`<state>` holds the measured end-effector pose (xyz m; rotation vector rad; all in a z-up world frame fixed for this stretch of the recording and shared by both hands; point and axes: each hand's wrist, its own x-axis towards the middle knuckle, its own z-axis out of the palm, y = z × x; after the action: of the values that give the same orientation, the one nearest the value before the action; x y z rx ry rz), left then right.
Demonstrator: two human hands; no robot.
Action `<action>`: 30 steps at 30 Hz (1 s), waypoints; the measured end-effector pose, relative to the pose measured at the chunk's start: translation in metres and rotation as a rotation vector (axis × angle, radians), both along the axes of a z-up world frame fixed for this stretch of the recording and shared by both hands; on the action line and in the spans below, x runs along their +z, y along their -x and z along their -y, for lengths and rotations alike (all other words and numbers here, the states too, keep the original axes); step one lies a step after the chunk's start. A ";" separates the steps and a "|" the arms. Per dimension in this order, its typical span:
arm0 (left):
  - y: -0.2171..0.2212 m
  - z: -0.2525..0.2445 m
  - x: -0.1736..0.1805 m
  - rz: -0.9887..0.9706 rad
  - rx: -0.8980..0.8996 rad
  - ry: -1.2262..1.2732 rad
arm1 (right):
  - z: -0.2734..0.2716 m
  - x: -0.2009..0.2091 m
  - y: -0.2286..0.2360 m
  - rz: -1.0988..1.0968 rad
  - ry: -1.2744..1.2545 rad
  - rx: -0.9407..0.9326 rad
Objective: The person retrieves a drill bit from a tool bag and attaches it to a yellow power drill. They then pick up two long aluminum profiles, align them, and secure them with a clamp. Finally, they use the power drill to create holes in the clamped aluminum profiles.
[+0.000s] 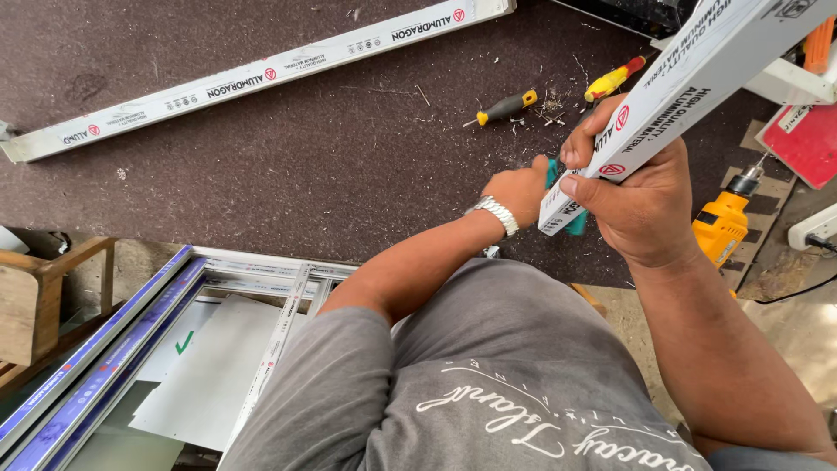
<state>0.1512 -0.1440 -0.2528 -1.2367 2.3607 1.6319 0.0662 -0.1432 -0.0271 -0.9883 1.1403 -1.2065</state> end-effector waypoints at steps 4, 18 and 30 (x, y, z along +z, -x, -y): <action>0.036 -0.016 -0.010 -0.103 0.035 -0.224 | 0.002 -0.005 -0.005 0.028 -0.022 -0.040; -0.115 0.172 0.003 0.062 0.515 0.944 | -0.009 -0.003 -0.004 -0.072 0.034 -0.059; -0.204 0.113 -0.005 0.256 0.175 0.579 | -0.016 -0.040 0.013 -0.064 0.139 -0.025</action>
<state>0.3555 -0.2572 -0.2580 -1.6518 2.6966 0.7507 0.0536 -0.1269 -0.0673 -1.1278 1.1336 -1.2963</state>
